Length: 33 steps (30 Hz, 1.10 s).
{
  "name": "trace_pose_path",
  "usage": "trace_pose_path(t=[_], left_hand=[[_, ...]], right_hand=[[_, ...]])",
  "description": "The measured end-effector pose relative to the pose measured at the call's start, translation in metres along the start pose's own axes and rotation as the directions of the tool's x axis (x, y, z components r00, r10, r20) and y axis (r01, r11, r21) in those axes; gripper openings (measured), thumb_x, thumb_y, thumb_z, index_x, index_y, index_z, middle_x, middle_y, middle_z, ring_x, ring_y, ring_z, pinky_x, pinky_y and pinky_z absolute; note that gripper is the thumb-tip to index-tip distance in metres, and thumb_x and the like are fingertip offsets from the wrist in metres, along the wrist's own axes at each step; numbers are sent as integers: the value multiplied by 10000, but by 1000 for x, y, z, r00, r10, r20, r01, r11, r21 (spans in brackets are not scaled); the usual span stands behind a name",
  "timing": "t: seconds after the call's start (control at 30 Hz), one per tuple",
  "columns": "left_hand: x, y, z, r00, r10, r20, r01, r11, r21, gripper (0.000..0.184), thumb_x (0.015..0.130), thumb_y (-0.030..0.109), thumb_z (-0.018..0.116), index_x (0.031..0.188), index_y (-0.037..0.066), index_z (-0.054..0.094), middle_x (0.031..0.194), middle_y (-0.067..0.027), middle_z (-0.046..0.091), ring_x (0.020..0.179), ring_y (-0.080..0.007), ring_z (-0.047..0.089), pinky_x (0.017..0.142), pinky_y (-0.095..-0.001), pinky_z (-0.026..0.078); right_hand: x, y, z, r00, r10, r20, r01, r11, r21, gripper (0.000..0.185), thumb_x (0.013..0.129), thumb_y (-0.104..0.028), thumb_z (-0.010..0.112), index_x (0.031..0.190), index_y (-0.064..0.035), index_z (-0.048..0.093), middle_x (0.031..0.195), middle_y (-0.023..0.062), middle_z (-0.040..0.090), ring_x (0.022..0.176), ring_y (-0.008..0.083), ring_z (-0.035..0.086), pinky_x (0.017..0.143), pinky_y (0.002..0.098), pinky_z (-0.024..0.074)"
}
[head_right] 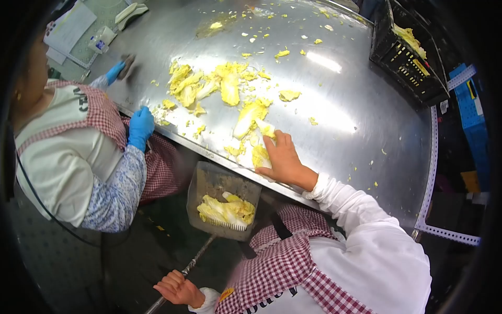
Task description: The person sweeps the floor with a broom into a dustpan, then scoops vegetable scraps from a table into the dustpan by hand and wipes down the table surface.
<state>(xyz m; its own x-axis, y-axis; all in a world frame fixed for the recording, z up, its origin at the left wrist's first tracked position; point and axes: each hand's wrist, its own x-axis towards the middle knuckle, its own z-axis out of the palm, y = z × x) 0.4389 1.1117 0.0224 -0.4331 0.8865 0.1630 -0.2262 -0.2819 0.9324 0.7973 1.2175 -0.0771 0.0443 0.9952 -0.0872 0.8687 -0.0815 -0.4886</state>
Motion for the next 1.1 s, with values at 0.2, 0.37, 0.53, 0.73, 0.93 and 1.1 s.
trace_pose_path(t=[0.2,0.37,0.53,0.73,0.93,1.1], left_hand=[[9,8,31,997,-79,7,79,996,-49,426,974,266,291,572,127,278,505,4,219,472,-120,228,504,-299,233],[8,-7,45,997,-69,-20,67,995,-73,418,975,269,290,584,120,295,504,-3,226,477,-125,232,517,-303,239],[-3,-25,53,999,-37,-28,34,996,-83,421,972,269,296,577,124,290,506,-1,234,481,-121,236,522,-305,241],[2,-21,62,999,-17,-42,16,1000,-20,409,970,269,306,585,132,282,512,10,226,477,-117,232,507,-288,246],[-4,-20,42,999,28,-25,-29,999,-23,411,971,260,303,581,134,267,487,16,210,432,-100,190,455,-252,225],[-5,-35,26,998,67,8,-67,997,-26,419,973,253,296,573,136,255,460,19,197,386,-84,149,407,-221,201]], right_hand=[[84,44,0,928,-351,126,342,935,91,315,720,-24,591,1030,-39,537,941,165,547,913,320,505,778,390,420],[211,48,-27,844,-487,225,530,823,-204,1082,452,-351,837,1354,-105,293,1431,217,122,1314,411,130,1027,523,204],[289,58,-4,872,-334,359,425,879,-216,1288,349,-500,837,1405,-191,168,1456,211,-8,1334,413,52,1036,563,120],[247,78,16,854,-518,46,519,846,-121,677,658,-480,674,1198,-115,491,1201,157,485,1127,328,425,908,449,355],[104,60,4,946,-314,-87,316,948,19,439,666,-141,678,1073,-75,530,975,104,550,903,294,496,783,364,433],[94,64,-13,939,-339,59,333,939,89,420,657,-109,674,1050,-69,532,954,125,535,865,317,516,767,382,434]])
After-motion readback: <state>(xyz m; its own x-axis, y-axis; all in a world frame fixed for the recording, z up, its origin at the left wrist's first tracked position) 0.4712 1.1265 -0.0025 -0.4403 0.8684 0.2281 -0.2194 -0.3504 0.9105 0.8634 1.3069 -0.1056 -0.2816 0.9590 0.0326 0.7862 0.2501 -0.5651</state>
